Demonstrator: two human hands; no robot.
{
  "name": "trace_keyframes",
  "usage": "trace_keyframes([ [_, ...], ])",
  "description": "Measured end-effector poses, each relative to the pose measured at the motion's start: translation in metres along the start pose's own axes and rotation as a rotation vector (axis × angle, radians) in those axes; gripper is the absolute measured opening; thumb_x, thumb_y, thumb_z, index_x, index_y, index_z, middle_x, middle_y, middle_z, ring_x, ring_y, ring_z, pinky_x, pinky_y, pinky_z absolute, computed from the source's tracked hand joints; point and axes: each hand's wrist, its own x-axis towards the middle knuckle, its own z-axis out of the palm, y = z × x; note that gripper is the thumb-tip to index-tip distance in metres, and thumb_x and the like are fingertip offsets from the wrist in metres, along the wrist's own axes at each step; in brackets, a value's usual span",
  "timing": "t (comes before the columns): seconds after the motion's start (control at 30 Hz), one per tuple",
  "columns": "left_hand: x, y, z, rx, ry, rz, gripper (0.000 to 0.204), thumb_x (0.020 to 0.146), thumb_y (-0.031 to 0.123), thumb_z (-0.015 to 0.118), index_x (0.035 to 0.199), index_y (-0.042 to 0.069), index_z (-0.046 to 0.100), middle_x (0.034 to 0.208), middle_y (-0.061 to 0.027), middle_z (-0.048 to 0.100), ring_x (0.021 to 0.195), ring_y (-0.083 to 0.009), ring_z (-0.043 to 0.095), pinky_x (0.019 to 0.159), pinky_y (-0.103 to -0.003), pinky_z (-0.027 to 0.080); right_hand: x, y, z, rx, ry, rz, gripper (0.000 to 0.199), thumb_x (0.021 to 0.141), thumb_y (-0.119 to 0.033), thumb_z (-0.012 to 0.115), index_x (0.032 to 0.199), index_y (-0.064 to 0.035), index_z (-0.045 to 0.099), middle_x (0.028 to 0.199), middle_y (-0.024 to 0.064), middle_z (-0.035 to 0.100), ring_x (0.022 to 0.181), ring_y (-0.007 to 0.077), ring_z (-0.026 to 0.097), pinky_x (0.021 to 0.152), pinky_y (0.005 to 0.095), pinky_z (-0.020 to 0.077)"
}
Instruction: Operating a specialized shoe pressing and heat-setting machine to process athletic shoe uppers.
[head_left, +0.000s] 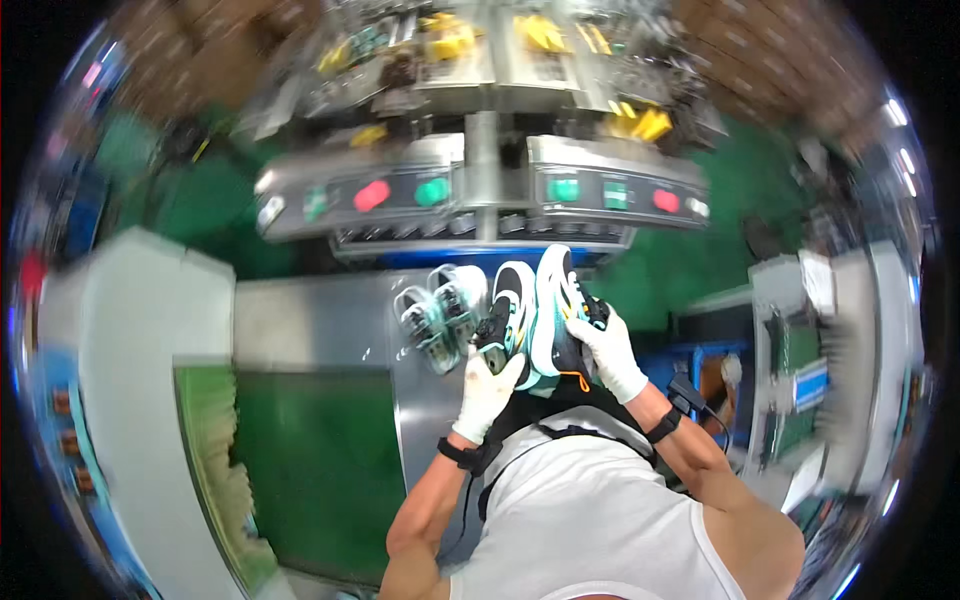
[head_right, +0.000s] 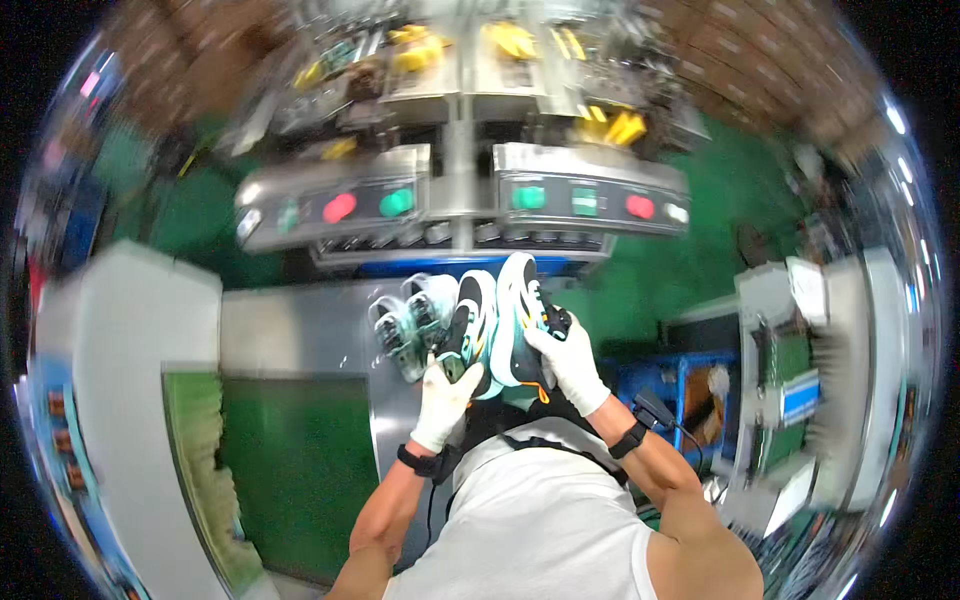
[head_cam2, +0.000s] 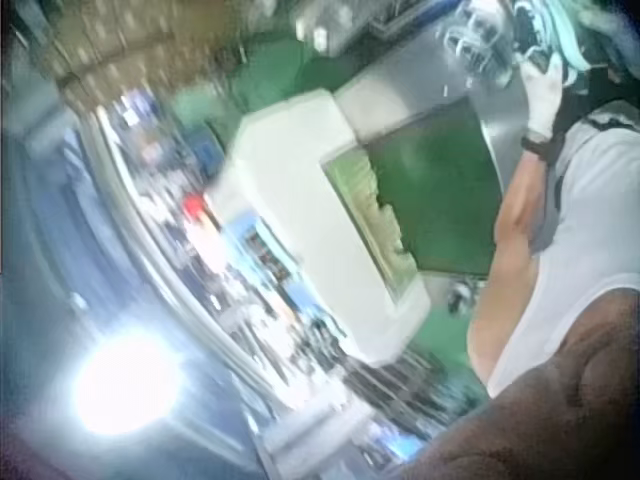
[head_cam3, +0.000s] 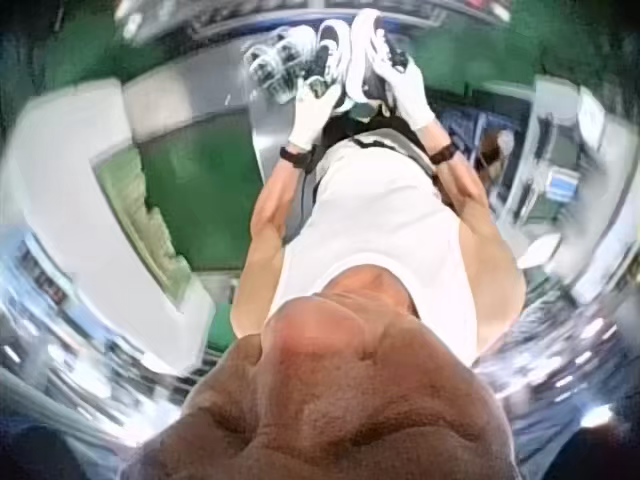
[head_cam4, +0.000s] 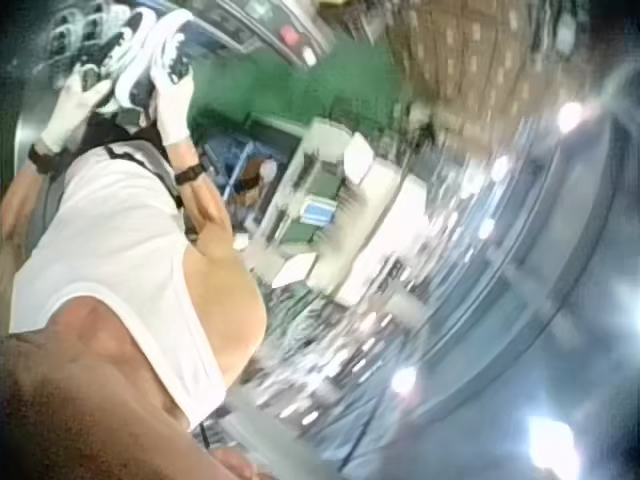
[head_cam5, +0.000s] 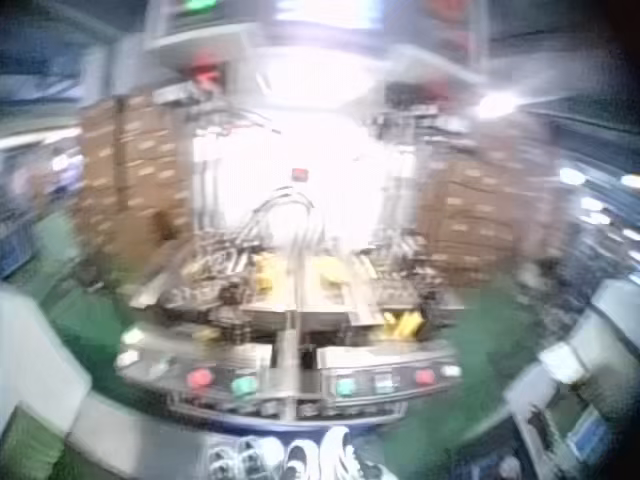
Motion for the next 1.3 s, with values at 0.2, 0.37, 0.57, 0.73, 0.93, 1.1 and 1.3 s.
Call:
trace_keyframes([
  [0.2, 0.059, 0.113, 0.214, 0.044, -0.447, 0.142, 0.059, 0.083, 0.012, 0.077, 0.131, -0.005, 0.047, 0.115, -0.0134, 0.065, 0.098, -0.0195, 0.064, 0.087, -0.033, 0.052, -0.033, -0.064, -0.205, 0.165, 0.548, -0.176, 0.057, 0.078, -0.019, 0.083, 0.124, 0.0044, 0.058, 0.109, 0.005, 0.066, 0.096, 0.013, 0.062, 0.088, 0.0273, 0.0509],
  [0.37, 0.062, 0.162, 0.415, 0.085, -0.828, 0.184, 0.056, 0.083, 0.01, 0.076, 0.129, -0.006, 0.049, 0.114, -0.0107, 0.065, 0.098, -0.0164, 0.063, 0.085, -0.031, 0.052, -0.11, -0.109, -0.365, 0.372, 0.945, -0.376, 0.062, 0.077, -0.019, 0.083, 0.128, 0.0046, 0.056, 0.114, 0.008, 0.066, 0.1, 0.0148, 0.063, 0.091, 0.0296, 0.0505],
  [0.57, 0.034, 0.233, 0.667, 0.222, -1.068, 0.536, 0.063, 0.085, 0.011, 0.074, 0.137, -0.008, 0.043, 0.119, -0.0187, 0.064, 0.106, -0.0235, 0.064, 0.094, -0.035, 0.05, -0.198, -0.129, -0.558, -0.27, 1.641, -0.302, 0.077, 0.078, -0.025, 0.079, 0.139, 0.0066, 0.044, 0.114, 0.0225, 0.067, 0.103, 0.0295, 0.067, 0.093, 0.0362, 0.0513],
  [0.73, 0.033, 0.195, 0.858, 0.357, -1.088, 0.875, 0.073, 0.089, 0.02, 0.069, 0.148, -0.006, 0.035, 0.138, -0.0298, 0.053, 0.126, -0.0425, 0.055, 0.104, -0.041, 0.046, -0.174, -0.096, -0.688, -0.544, 1.849, 0.141, 0.078, 0.085, -0.022, 0.069, 0.149, 0.004, 0.033, 0.146, 0.0269, 0.044, 0.127, 0.0438, 0.052, 0.107, 0.0469, 0.0432],
  [0.93, 0.054, 0.18, 0.915, 0.296, -1.157, 0.803, 0.078, 0.092, 0.028, 0.068, 0.15, -0.009, 0.03, 0.151, -0.0327, 0.039, 0.143, -0.041, 0.037, 0.119, -0.038, 0.03, -0.157, -0.129, -0.759, -0.397, 1.68, -0.082, 0.067, 0.082, -0.018, 0.071, 0.138, 0.0066, 0.045, 0.127, 0.0324, 0.056, 0.119, 0.0461, 0.056, 0.105, 0.0445, 0.0432],
  [1.1, 0.07, 0.154, 0.73, 0.236, -1.136, 0.777, 0.067, 0.096, 0.026, 0.063, 0.15, -0.004, 0.036, 0.152, -0.0259, 0.041, 0.143, -0.0346, 0.04, 0.118, -0.039, 0.033, -0.082, -0.147, -0.639, -0.597, 1.556, -0.691, 0.065, 0.093, -0.005, 0.061, 0.15, 0.0033, 0.034, 0.154, 0.0233, 0.038, 0.144, 0.0337, 0.036, 0.121, 0.0428, 0.025],
  [1.3, 0.068, 0.076, 0.403, 0.493, -0.52, 0.333, 0.043, 0.097, 0.02, 0.061, 0.136, 0.001, 0.053, 0.125, -0.0212, 0.065, 0.116, -0.0322, 0.064, 0.1, -0.04, 0.05, 0.049, -0.031, -0.448, -0.263, 0.256, -0.193, 0.064, 0.096, -0.017, 0.066, 0.147, 0.0086, 0.036, 0.15, 0.0252, 0.043, 0.143, 0.0315, 0.04, 0.118, 0.0388, 0.0321],
])
